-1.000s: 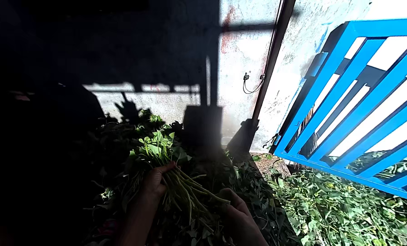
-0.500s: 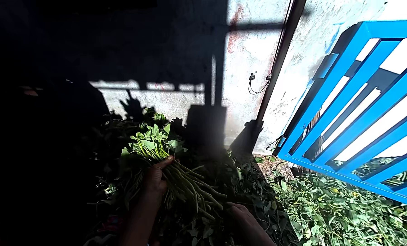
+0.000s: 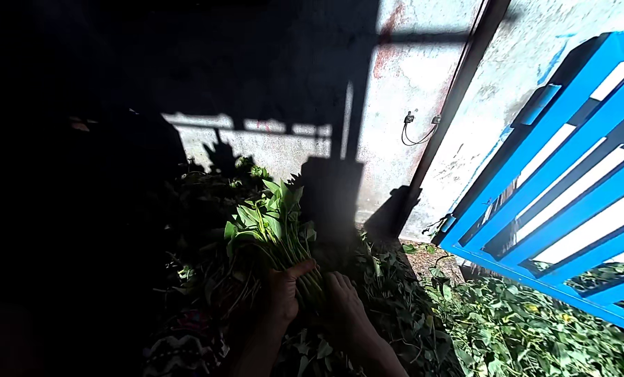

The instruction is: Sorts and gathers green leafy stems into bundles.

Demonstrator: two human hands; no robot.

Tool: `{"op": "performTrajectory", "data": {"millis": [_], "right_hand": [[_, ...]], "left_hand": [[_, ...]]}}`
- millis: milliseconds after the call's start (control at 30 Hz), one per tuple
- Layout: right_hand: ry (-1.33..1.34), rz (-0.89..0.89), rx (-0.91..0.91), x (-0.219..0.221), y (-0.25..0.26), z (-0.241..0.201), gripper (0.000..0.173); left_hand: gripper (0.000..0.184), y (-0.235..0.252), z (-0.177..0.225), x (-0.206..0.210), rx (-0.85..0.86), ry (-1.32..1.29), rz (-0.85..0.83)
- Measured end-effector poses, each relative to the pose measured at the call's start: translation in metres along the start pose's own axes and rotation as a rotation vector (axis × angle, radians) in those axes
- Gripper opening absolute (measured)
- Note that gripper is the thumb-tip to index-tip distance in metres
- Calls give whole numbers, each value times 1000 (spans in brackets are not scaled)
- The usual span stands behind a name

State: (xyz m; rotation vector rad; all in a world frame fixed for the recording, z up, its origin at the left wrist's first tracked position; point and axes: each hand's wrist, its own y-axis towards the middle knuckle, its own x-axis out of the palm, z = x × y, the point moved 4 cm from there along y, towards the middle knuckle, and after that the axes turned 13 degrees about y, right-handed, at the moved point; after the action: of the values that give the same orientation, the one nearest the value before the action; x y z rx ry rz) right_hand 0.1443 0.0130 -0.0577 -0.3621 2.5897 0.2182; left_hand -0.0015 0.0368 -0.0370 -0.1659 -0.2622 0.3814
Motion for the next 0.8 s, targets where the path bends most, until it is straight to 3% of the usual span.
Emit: {"op": "performTrajectory", "data": {"millis": [167, 333, 533, 667, 767, 800], "right_hand": [[227, -155, 48, 0, 3, 15, 54], [253, -315, 120, -4, 2, 18, 39], [616, -418, 165, -8, -2, 20, 23], [667, -442, 194, -4, -6, 19, 31], [633, -346, 207, 9, -8, 22, 51], [586, -297, 211, 12, -7, 25, 50]], "left_hand": [[51, 1, -8, -12, -63, -18, 18], [50, -2, -18, -11, -127, -23, 46], [56, -1, -25, -8, -163, -30, 54], [47, -2, -25, -5, -171, -22, 69], [48, -2, -26, -4, -175, -17, 110], [48, -2, -26, -4, -174, -20, 118]]}}
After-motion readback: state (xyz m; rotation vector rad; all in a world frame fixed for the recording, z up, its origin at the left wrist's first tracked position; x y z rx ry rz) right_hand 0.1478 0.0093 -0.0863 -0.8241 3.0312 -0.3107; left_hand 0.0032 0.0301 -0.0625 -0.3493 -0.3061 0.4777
